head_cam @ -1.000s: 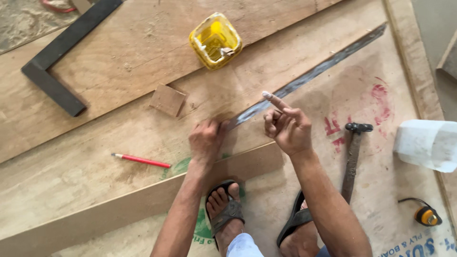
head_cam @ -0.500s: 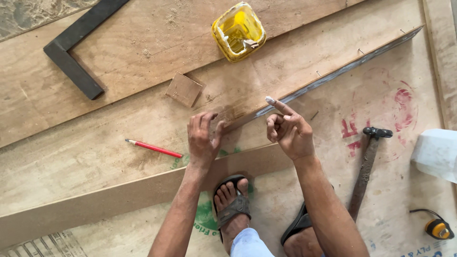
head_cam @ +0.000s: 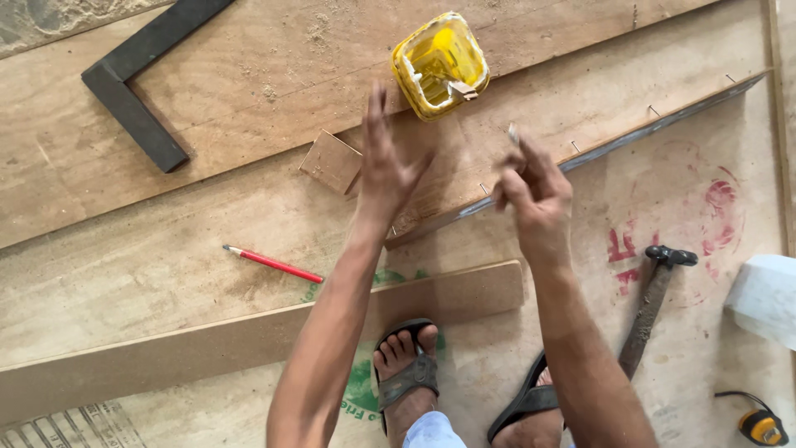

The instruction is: The person applies glue to a strip of wood by hand using a small spatula tool after hammering nails into it.

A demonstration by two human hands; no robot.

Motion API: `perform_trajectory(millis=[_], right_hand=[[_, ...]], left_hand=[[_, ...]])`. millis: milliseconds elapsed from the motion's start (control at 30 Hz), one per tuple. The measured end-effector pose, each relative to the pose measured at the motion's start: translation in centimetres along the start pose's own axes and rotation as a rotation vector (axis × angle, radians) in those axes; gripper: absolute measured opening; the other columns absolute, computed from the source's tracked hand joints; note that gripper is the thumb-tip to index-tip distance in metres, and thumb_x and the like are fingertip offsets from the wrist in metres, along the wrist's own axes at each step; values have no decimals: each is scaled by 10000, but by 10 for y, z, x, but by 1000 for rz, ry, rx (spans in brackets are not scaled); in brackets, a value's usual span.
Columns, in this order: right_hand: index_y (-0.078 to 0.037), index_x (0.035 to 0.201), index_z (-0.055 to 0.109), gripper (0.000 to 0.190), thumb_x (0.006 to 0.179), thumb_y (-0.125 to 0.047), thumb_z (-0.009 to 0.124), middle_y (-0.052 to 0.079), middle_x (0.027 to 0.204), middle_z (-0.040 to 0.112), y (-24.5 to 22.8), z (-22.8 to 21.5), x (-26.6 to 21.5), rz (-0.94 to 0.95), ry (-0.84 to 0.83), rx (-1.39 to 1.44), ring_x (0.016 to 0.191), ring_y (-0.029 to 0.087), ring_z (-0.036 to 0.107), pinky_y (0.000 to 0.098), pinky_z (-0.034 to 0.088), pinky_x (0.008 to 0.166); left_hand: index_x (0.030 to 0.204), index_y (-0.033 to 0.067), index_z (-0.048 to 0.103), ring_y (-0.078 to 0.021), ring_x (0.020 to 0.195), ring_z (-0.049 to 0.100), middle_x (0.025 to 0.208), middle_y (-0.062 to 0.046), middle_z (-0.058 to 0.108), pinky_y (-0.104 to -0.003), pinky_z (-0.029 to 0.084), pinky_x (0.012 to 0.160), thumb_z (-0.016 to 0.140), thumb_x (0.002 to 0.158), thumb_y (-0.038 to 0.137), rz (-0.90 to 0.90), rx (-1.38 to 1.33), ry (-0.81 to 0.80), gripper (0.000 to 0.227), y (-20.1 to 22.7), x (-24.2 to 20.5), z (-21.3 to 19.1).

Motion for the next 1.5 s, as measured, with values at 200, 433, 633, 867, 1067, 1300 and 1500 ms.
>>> perform_trajectory(millis=[200, 433, 633, 867, 1067, 1300, 1500], right_hand=[[-72, 1524, 456, 715, 885, 19, 762, 134, 1273, 674, -67, 59, 66, -641, -197, -823, 1032, 245, 682, 378, 620, 869], [-130, 1544, 521, 498, 1105, -40, 737, 120, 1186, 758, -121, 44, 40, -976, -152, -899, 1019, 218, 759, 318, 664, 815], [-44, 1389, 579, 413, 1026, 32, 759, 162, 998, 764, -165, 36, -50, -1029, -89, -820, 861, 198, 757, 350, 658, 736], [-36, 1319, 631, 464, 900, 94, 784, 147, 956, 771, -180, 67, -83, -965, -19, -743, 828, 174, 771, 328, 625, 721], [39, 1215, 638, 385, 874, 13, 814, 157, 1008, 741, -176, 78, -102, -680, 92, -767, 878, 223, 756, 312, 610, 711], [33, 1225, 609, 352, 934, 33, 808, 163, 1039, 719, -190, 63, -119, -709, 166, -619, 892, 224, 760, 277, 631, 678], [19, 1240, 656, 328, 956, 46, 818, 130, 1027, 719, -181, 84, -102, -713, 138, -673, 790, 154, 724, 230, 571, 616]], left_hand=[[1579, 68, 100, -357, 1344, 594, 1482, -196, 515, -446, 523, 1144, 1027, 734, 290, 33, -72, 45, 1274, -31, 69, 38], [1584, 168, 115, -353, 1447, 519, 1587, -212, 425, -451, 534, 1136, 975, 901, 147, 176, -15, 82, 1098, 8, 45, 3], [1581, 279, 169, -260, 1558, 341, 1618, -137, 385, -505, 275, 1346, 966, 849, 62, 323, -196, 239, 1105, 63, 12, -41], [1587, 293, 215, -238, 1555, 367, 1676, -112, 384, -458, 255, 1308, 866, 903, 102, 301, -401, 381, 963, 85, -4, -52], [1578, 288, 218, -224, 1539, 371, 1654, -97, 386, -454, 280, 1349, 874, 874, 121, 310, -323, 461, 977, 92, -7, -50], [1632, 271, 121, -205, 1490, 410, 1620, -89, 333, -406, 398, 1246, 942, 877, 145, 142, -379, 534, 1123, 81, -17, -55], [1635, 216, 92, -196, 1404, 438, 1511, -63, 338, -379, 396, 1201, 961, 779, 172, 13, -248, 579, 1220, 83, -29, -44]])
Point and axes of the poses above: each hand's wrist, its own x-axis towards the middle knuckle, its own z-axis out of the palm, y = z × x, the point moved 7 cm from there along x, towards the middle knuckle
